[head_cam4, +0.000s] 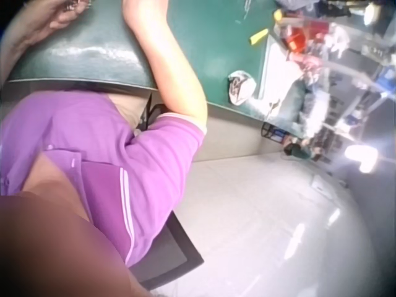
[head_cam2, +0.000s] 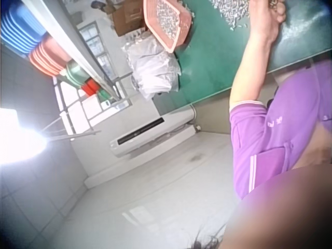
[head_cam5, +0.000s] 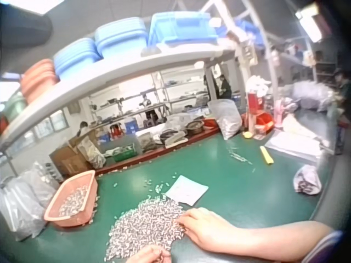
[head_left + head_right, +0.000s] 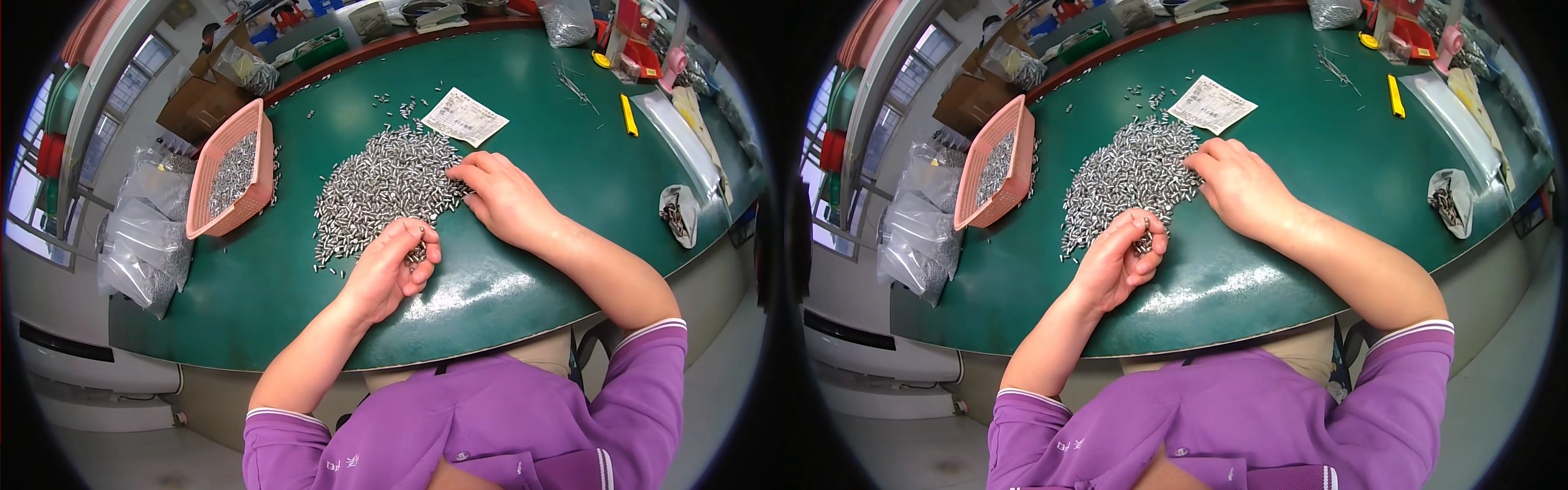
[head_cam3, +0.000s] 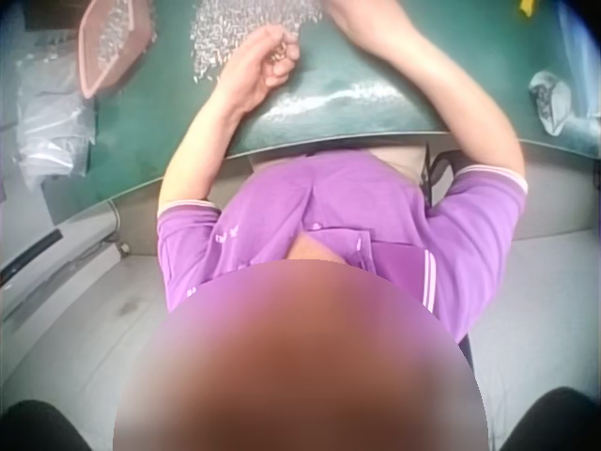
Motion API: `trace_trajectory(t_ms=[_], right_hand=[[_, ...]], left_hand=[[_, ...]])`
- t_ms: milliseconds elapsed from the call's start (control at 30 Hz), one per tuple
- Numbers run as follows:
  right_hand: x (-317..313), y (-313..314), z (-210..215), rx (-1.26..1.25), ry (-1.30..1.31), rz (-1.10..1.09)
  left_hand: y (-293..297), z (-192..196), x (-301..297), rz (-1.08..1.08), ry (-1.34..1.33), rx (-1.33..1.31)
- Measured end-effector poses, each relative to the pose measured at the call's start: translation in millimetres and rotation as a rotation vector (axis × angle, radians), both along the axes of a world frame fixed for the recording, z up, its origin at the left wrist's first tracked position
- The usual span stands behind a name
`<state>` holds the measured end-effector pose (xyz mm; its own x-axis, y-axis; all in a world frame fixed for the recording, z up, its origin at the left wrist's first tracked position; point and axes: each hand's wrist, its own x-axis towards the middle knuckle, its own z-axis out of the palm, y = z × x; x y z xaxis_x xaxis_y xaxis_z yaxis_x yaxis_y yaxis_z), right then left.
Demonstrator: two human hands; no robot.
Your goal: Sorting and inspecting small metal screws or components at a factory workbench.
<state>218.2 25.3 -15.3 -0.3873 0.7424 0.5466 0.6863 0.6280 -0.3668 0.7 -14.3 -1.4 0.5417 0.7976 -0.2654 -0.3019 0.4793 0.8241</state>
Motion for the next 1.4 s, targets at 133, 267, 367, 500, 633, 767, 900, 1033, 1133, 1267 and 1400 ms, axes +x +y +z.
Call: trace_trajectory(t_ms=[133, 267, 367, 500, 633, 767, 900, 1033, 1133, 1267, 1400], right_hand=[[-1, 0, 3, -0.116, -0.002, 0.039], [-3, 0, 1, -0.137, 0.047, 0.079], [-10, -5, 0, -0.188, 0.112, 0.171], [-16, -5, -3, -0.183, 0.159, 0.278], [-19, -5, 4, -0.148, 0.267, 0.36], [-9, -2, 21, -0.021, 0.251, 0.285], [2, -4, 32, -0.2, 0.136, 0.278], [5, -7, 23, -0.326, -0.022, 0.268], [2, -9, 23, -0.342, -0.071, 0.254], [1, -9, 15, -0.224, -0.109, 0.258], [-7, -8, 21, -0.284, 0.129, 0.286]], left_hand=[[-1, 1, -1, 0.01, -0.006, -0.009], [-1, 2, 0, 0.01, -0.015, -0.008], [-1, 2, 0, 0.017, -0.009, -0.019], [-1, 1, 1, 0.019, -0.015, -0.027], [0, 0, 2, 0.023, -0.023, -0.035], [1, 1, 0, 0.036, -0.042, -0.032], [2, -1, -1, 0.046, -0.049, -0.022], [2, -1, -1, 0.04, -0.073, -0.023], [1, 0, -2, 0.041, -0.058, -0.023], [1, 0, -2, 0.02, -0.04, -0.044], [0, 0, -1, 0.023, -0.054, -0.063]])
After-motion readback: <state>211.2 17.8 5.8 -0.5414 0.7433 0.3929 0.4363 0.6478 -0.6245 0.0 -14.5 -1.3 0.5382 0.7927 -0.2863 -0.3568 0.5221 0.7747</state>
